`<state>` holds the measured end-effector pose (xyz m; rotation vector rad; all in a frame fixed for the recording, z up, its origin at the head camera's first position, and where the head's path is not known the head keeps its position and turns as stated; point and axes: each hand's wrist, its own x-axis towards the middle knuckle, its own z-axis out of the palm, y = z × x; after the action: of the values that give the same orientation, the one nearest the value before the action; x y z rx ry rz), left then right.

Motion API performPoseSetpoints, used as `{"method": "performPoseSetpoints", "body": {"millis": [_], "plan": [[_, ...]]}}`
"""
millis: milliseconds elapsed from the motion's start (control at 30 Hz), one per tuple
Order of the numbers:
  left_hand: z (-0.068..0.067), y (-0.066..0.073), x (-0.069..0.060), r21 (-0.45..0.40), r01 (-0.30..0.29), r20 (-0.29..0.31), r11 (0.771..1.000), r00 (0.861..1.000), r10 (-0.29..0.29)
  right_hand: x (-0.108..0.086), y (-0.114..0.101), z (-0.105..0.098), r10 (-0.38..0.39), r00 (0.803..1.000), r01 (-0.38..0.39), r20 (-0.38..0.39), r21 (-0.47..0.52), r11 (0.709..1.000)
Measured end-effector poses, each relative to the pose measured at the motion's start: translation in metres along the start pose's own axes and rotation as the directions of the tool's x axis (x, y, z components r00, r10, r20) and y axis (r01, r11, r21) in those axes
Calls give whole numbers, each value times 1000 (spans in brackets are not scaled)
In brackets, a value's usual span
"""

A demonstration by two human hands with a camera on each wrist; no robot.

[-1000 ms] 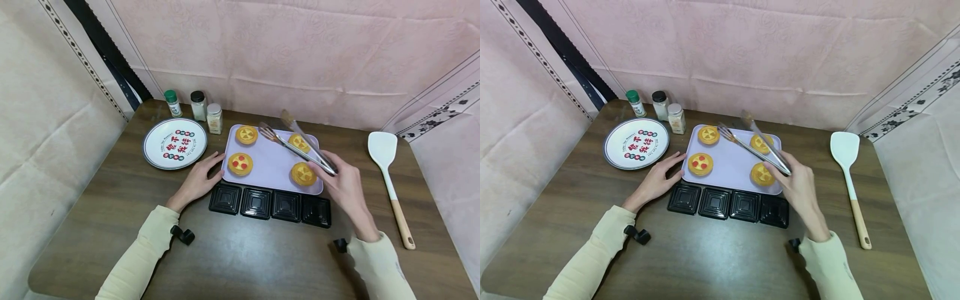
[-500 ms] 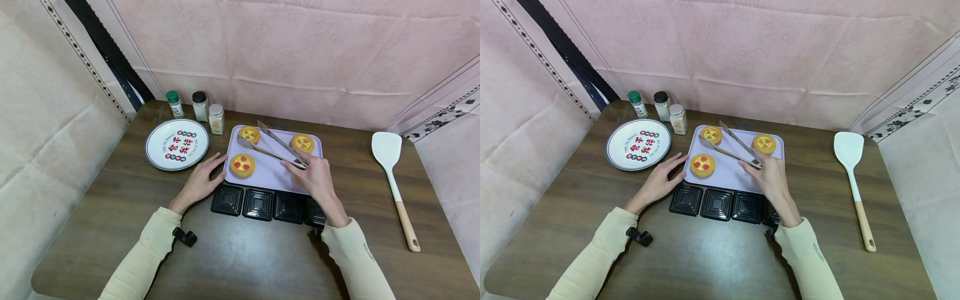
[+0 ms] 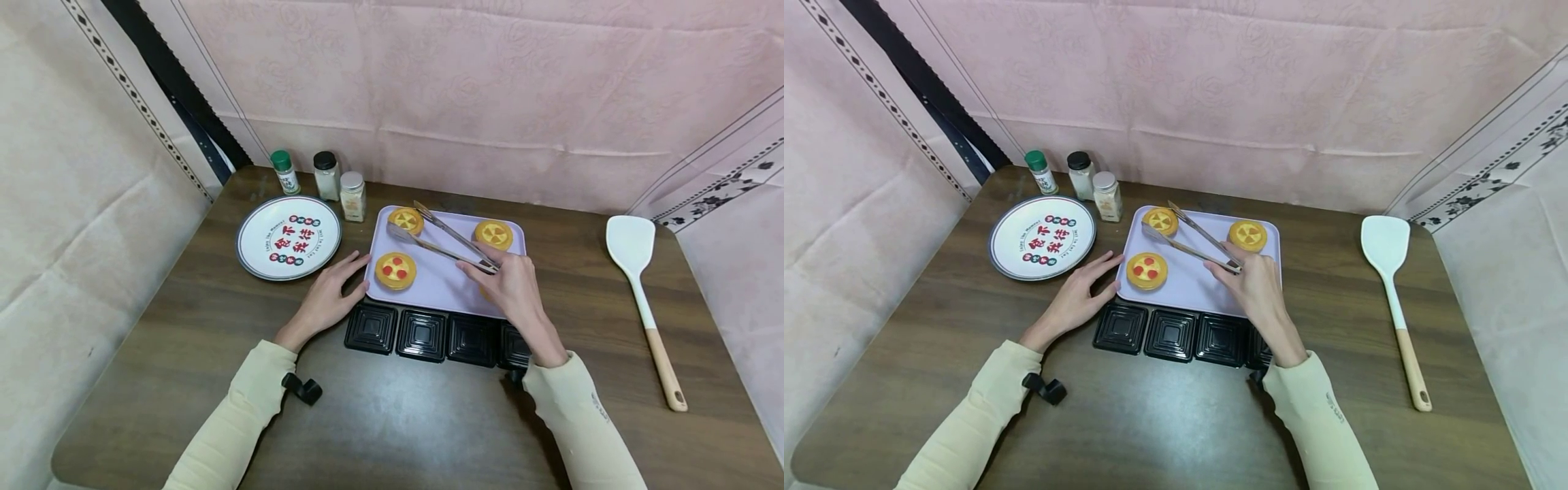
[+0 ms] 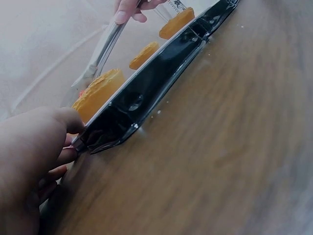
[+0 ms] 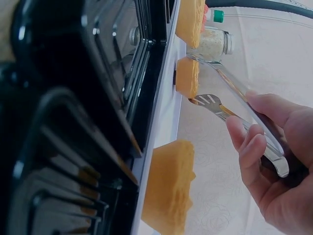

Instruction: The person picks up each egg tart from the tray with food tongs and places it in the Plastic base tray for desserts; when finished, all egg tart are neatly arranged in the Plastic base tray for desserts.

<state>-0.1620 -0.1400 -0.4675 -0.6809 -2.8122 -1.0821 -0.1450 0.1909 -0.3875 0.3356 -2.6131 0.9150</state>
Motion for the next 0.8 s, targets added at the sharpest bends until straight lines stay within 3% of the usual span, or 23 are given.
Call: {"method": "performPoseSetpoints", "body": {"millis": [500, 667, 800], "plan": [[0, -1, -1, 11, 17, 0, 1000, 1000, -17, -2, 2, -5, 12, 1000, -14, 25, 78, 997], [0, 0, -3, 8, 17, -1, 1000, 1000, -17, -7, 0, -24, -32, 999, 29, 24, 119, 993], [0, 1, -1, 7, -1, 0, 1000, 1000, 1, -24, -3, -50, -51, 996, 38, 69, 186, 982]]}}
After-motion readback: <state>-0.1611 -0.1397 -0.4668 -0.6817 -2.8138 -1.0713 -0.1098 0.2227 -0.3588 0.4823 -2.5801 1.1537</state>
